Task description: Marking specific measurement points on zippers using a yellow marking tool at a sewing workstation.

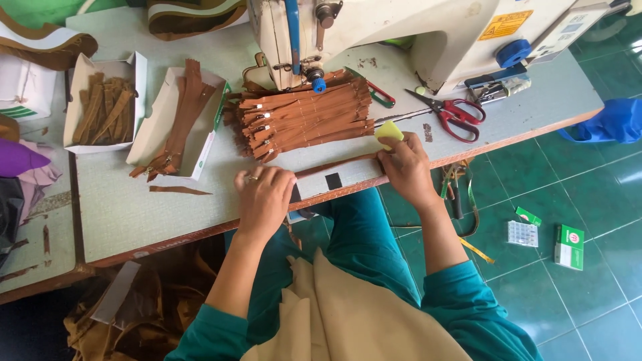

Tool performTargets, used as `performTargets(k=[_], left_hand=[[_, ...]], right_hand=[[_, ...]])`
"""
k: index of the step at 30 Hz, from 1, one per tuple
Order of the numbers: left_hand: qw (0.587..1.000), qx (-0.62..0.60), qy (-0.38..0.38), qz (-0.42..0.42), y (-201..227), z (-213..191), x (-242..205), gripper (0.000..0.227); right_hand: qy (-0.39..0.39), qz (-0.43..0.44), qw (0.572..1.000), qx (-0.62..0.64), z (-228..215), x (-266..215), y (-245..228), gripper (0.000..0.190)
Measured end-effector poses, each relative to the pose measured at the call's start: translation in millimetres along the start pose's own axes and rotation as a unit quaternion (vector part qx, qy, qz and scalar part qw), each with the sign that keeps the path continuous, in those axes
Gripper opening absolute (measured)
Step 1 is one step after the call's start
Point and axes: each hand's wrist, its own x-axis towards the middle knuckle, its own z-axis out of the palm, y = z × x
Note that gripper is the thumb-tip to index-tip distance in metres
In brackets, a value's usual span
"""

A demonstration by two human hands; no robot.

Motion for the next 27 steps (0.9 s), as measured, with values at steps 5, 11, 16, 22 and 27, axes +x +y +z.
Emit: performTargets(k=[5,11,16,22,27], left_hand=[[0.996,-0.046,-0.037,-0.061,4,-15,14,0.013],[0.983,-0.050,-0.134,-0.114,5,-22,16,0.014],[0.985,-0.027,-0.108,-0.135,11,-35,17,0.021],[0.995,-0.045,0.054,-0.072,20,-29,-4,0.016],[0.998,-0.026,0.055,-0.033,13,-20,-6,0.005]], right_hand=[[0.028,0.051,0.995,0.085,-5,5,3,0.030],[0.039,0.067,0.997,0.025,-1,0,12,0.028],[0.106,0.088,0.989,-0.057,-2,-11,19,0.020],[0.128,0.116,0.983,-0.060,3,-17,11,0.043],[0.122,0.132,0.977,-0.113,14,-27,14,0.047]])
